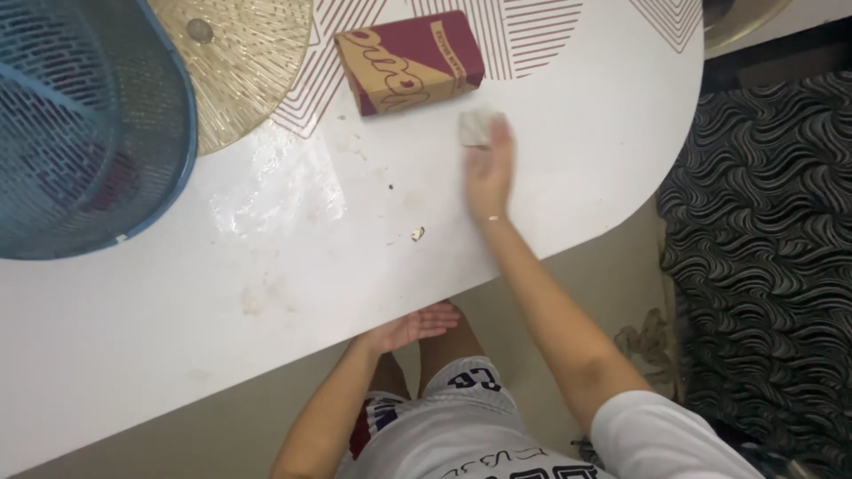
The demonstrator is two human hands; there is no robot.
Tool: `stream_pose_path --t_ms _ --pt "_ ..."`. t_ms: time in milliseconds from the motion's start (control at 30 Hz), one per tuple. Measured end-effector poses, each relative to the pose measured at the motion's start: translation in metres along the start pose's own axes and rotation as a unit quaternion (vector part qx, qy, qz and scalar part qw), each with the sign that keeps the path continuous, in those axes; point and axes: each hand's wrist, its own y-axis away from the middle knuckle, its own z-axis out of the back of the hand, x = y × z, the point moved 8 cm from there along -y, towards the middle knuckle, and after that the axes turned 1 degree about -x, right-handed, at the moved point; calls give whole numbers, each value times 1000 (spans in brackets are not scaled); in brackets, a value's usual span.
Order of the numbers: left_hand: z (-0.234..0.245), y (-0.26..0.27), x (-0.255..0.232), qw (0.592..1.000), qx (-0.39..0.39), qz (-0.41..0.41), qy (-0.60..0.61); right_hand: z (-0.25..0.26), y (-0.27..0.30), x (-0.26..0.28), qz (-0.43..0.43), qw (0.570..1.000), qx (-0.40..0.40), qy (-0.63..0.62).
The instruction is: Wipe down a dining table using a damp cloth after clearing small items and crumbs.
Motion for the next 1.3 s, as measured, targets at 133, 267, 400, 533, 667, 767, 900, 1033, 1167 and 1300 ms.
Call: stream_pose_path --t_ms 133,267,400,533,667,767,900,1033,1167,1300 --pt "-19 4 -19 996 71 -24 57 -47 6 68 96 991 94 -20" --pt "-22 1 -21 990 107 -37 88 -55 43 101 203 954 211 -59" --pt "-14 -9 -16 990 61 -52 115 -32 110 118 262 881 364 -150" --pt "-21 -8 -22 986 29 -69 148 -15 120 68 127 896 380 -190" --pt "-23 -8 -20 986 57 -54 146 33 59 -4 -36 963 234 -131" --pt "-19 -8 -16 982 60 -50 171 50 37 -28 -41 989 136 -44" --pt "-25 2 -21 979 72 -70 178 38 79 5 9 995 70 -71" --pt "12 1 0 977 37 -108 180 6 146 75 93 986 126 -61" --pt "24 9 8 963 39 -143 225 -1 175 114 114 976 177 -57" --pt "34 8 7 961 26 -148 234 -16 189 118 40 955 244 -163"
